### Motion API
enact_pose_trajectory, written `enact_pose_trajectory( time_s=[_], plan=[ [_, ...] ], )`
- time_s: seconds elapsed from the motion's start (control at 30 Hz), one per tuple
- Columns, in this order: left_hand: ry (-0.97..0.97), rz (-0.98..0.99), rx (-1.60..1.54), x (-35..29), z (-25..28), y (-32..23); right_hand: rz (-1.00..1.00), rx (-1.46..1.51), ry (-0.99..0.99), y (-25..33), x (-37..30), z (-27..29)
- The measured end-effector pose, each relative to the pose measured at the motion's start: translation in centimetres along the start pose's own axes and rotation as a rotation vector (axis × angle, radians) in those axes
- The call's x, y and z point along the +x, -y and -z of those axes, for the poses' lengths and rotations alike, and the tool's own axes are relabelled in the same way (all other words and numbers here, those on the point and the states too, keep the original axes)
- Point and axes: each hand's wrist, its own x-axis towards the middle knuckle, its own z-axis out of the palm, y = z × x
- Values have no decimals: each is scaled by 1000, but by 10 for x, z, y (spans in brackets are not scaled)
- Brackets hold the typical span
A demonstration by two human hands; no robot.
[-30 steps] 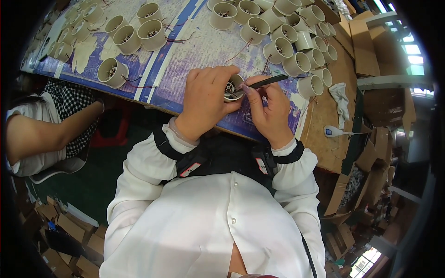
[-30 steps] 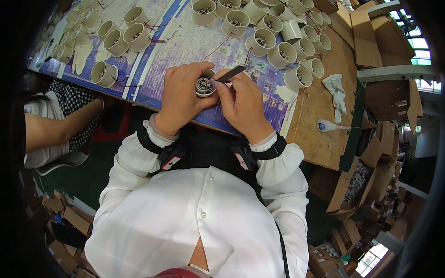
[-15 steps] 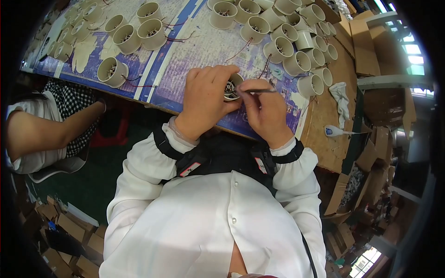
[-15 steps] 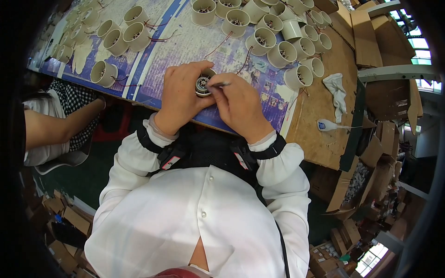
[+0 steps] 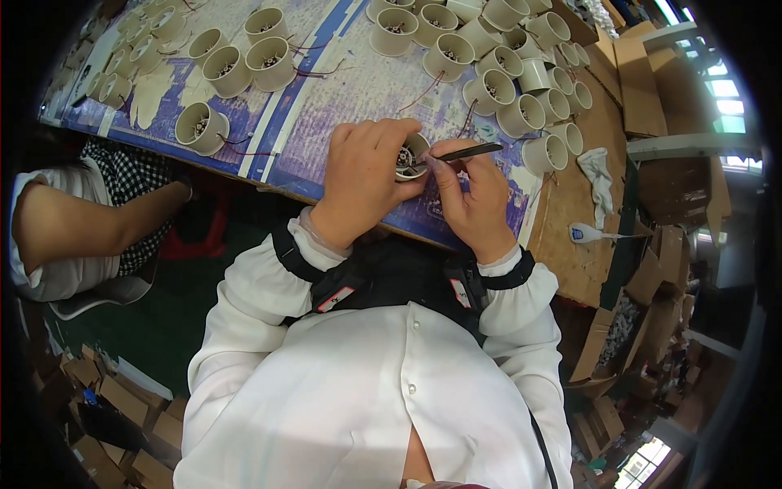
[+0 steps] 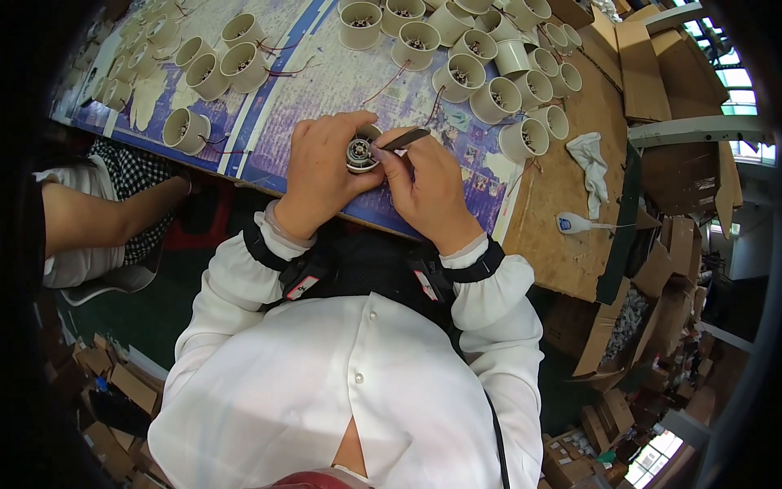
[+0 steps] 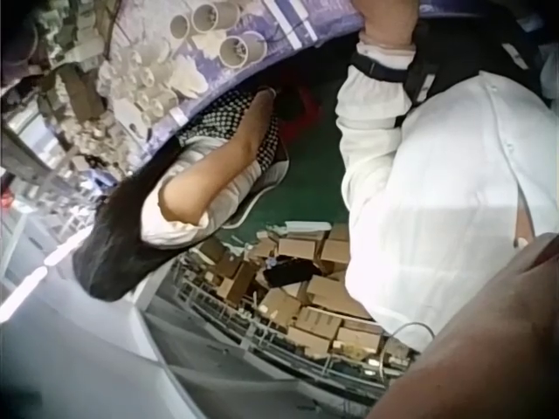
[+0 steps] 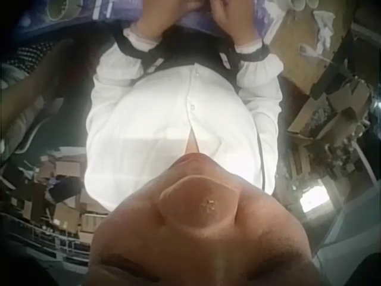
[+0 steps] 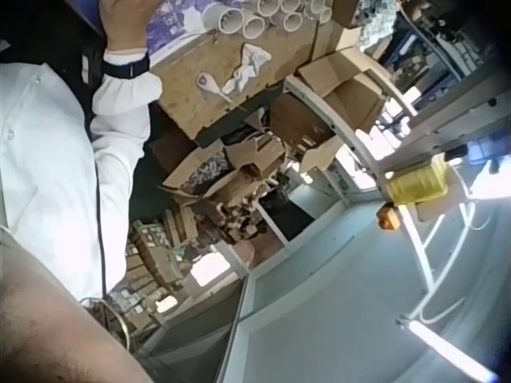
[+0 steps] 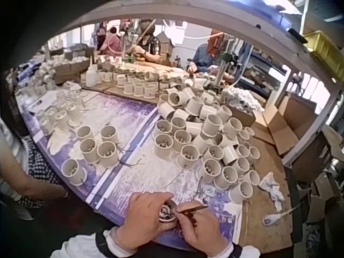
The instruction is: The person applies glue to the interior of a plastic housing, inserts a fan motor, and uses tweezers to position the wires, repeating this process for multiple units.
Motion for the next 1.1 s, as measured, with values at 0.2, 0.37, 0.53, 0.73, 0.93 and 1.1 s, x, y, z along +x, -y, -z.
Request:
enact_pose_trajectory(
  time_s=[0.2,0.37,0.53,0.73,0.93,1.1],
  plan=[
    [47,37,-10,-1,7,-4,101,-172,-47,1,-4,1],
    [43,26,-11,-13,0,-7,24,-119,-28,7,-11,-2],
    [1,-22,-1,-11,4,-10,83,-57,-58,11,-8,-1],
    [-20,2,7,-10,3,-13,32,-8,-60,15,-7,5],
    [29,40,-90,-5,-2,-7,24,-64,-43,8,-3,6],
    [5,15,-4,-5,12,-6,43,-68,-48,7,0,8]
  ],
)
